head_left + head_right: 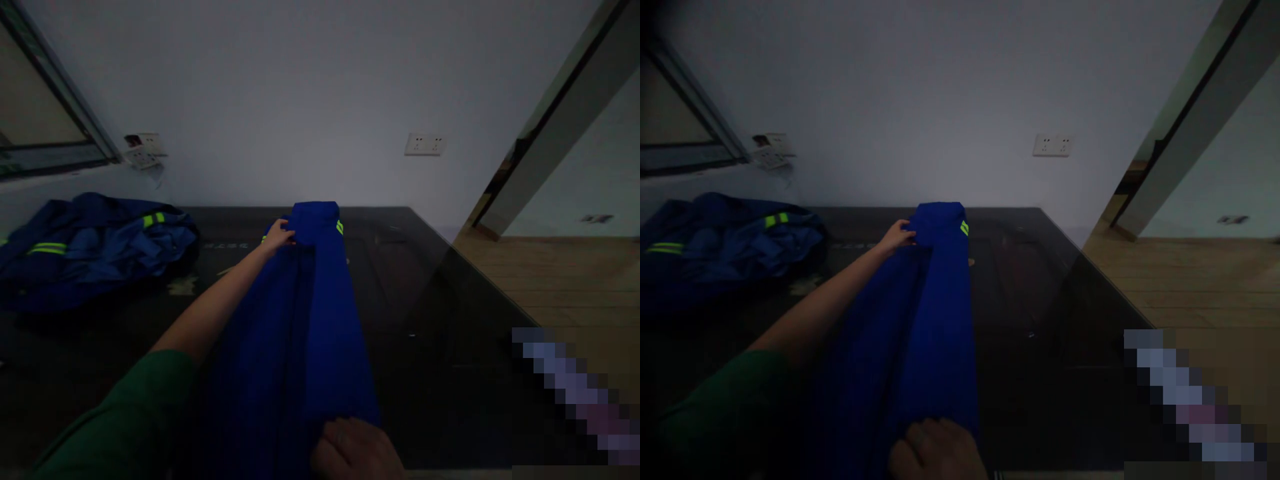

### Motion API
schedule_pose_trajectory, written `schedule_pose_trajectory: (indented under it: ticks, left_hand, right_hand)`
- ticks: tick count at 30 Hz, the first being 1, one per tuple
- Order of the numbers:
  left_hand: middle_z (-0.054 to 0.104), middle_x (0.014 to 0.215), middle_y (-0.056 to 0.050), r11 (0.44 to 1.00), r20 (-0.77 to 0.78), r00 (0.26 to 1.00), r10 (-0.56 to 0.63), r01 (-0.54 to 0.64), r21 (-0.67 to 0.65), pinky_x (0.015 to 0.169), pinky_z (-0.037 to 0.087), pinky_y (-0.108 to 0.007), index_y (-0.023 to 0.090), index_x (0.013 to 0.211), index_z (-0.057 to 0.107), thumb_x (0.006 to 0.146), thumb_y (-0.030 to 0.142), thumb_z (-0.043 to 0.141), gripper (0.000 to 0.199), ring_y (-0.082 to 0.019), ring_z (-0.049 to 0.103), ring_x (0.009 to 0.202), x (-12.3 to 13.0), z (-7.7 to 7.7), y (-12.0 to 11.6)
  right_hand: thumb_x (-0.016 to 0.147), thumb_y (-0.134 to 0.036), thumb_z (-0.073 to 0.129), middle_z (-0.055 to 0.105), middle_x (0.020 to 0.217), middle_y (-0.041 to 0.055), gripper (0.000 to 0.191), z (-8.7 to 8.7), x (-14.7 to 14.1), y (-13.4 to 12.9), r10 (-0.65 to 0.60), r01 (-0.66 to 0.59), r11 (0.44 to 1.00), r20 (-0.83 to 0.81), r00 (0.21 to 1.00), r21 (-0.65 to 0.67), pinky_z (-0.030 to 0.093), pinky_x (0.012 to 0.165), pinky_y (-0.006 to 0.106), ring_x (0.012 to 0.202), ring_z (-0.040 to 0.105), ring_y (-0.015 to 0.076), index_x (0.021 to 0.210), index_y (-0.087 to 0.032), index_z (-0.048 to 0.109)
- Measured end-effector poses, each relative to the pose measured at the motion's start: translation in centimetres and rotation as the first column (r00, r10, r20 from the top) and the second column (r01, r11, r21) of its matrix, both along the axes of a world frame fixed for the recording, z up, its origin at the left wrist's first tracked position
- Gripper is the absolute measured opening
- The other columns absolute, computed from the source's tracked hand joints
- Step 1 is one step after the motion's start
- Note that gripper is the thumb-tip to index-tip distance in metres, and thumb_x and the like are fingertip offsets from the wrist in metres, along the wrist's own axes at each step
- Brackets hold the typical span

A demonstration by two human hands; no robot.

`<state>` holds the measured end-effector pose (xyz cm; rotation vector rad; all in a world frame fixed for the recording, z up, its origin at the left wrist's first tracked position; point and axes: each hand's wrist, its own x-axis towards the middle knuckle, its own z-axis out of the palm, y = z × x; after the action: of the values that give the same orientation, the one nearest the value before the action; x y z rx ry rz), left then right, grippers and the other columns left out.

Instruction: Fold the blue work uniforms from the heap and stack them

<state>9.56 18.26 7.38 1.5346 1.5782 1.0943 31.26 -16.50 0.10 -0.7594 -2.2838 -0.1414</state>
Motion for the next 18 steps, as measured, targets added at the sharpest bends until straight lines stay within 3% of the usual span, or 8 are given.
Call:
schedule_pose_trajectory:
  ticks: [4, 7, 11, 14, 16, 18]
  left_hand:
    - [0.065, 0.092, -0.003, 0.998, -0.026, 0.999, 0.038, -0.04, -0.052, 0.07, 0.055, -0.028, 0.017, 0.143, 0.027, 0.087, 0.003, 0.053, 0.064, -0.011, 0.062, 0.071, -3.8, -4.2, -2.6]
    - [0.067, 0.099, -0.006, 0.999, -0.104, 0.995, 0.009, -0.013, -0.043, 0.07, 0.056, -0.028, 0.019, 0.145, 0.03, 0.085, 0.004, 0.054, 0.066, -0.012, 0.063, 0.075, -4.0, -5.6, -2.8]
    - [0.065, 0.114, -0.009, 1.0, -0.233, 0.972, -0.012, 0.014, 0.011, 0.084, 0.054, -0.031, 0.016, 0.129, 0.053, 0.084, 0.004, 0.051, 0.047, -0.017, 0.064, 0.094, -3.3, -5.2, -1.5]
    - [0.058, 0.128, -0.012, 0.998, -0.316, 0.949, 0.01, 0.009, 0.058, 0.102, 0.043, -0.038, 0.014, 0.124, 0.058, 0.083, 0.006, 0.055, 0.042, -0.023, 0.054, 0.117, -3.3, -4.2, -1.6]
    - [0.049, 0.138, -0.012, 0.991, -0.437, 0.899, 0.002, 0.057, 0.122, 0.109, 0.033, -0.043, 0.015, 0.128, 0.055, 0.083, 0.012, 0.06, 0.045, -0.027, 0.043, 0.129, -3.7, -3.7, -3.4]
    - [0.044, 0.142, -0.011, 0.96, -0.599, 0.799, -0.055, 0.207, 0.189, 0.112, 0.028, -0.045, 0.018, 0.13, 0.053, 0.086, 0.018, 0.058, 0.045, -0.027, 0.038, 0.133, -4.1, -3.5, -6.8]
  right_hand:
    - [0.079, -0.046, 0.064, 0.06, 0.067, -0.0035, 0.03, -1.5, -1.5, 0.0, 0.152, -0.04, 0.952, 0.357, 0.922, -0.303, 0.034, 0.048, 0.025, 0.054, 0.053, 0.0122, 0.077, -0.022, 0.045]
    - [0.076, -0.032, 0.066, 0.063, 0.075, -0.0021, 0.022, 0.0, -1.2, -0.8, 0.182, 0.017, 0.887, 0.382, 0.906, -0.462, 0.036, 0.054, 0.024, 0.063, 0.057, 0.0135, 0.078, -0.022, 0.047]
    - [0.073, -0.013, 0.053, 0.058, 0.071, -0.0022, 0.012, 3.4, -0.4, -1.9, 0.073, -0.001, 0.882, 0.135, 0.988, -0.471, 0.035, 0.058, 0.024, 0.063, 0.054, 0.0123, 0.075, -0.022, 0.045]
    - [0.073, -0.011, 0.047, 0.055, 0.068, -0.002, 0.011, 4.6, -0.1, -2.4, 0.024, -0.033, 0.907, -0.026, 0.999, -0.419, 0.035, 0.058, 0.023, 0.062, 0.05, 0.0117, 0.075, -0.021, 0.044]
    - [0.074, -0.01, 0.045, 0.055, 0.068, -0.0014, 0.012, 4.5, -0.1, -2.4, 0.025, -0.041, 0.913, -0.044, 0.999, -0.405, 0.035, 0.058, 0.023, 0.062, 0.05, 0.0119, 0.076, -0.021, 0.044]
    - [0.075, -0.008, 0.045, 0.057, 0.072, -0.0004, 0.014, 3.8, -0.2, -2.4, 0.035, -0.045, 0.911, -0.032, 0.999, -0.41, 0.037, 0.058, 0.023, 0.063, 0.052, 0.0122, 0.08, -0.021, 0.047]
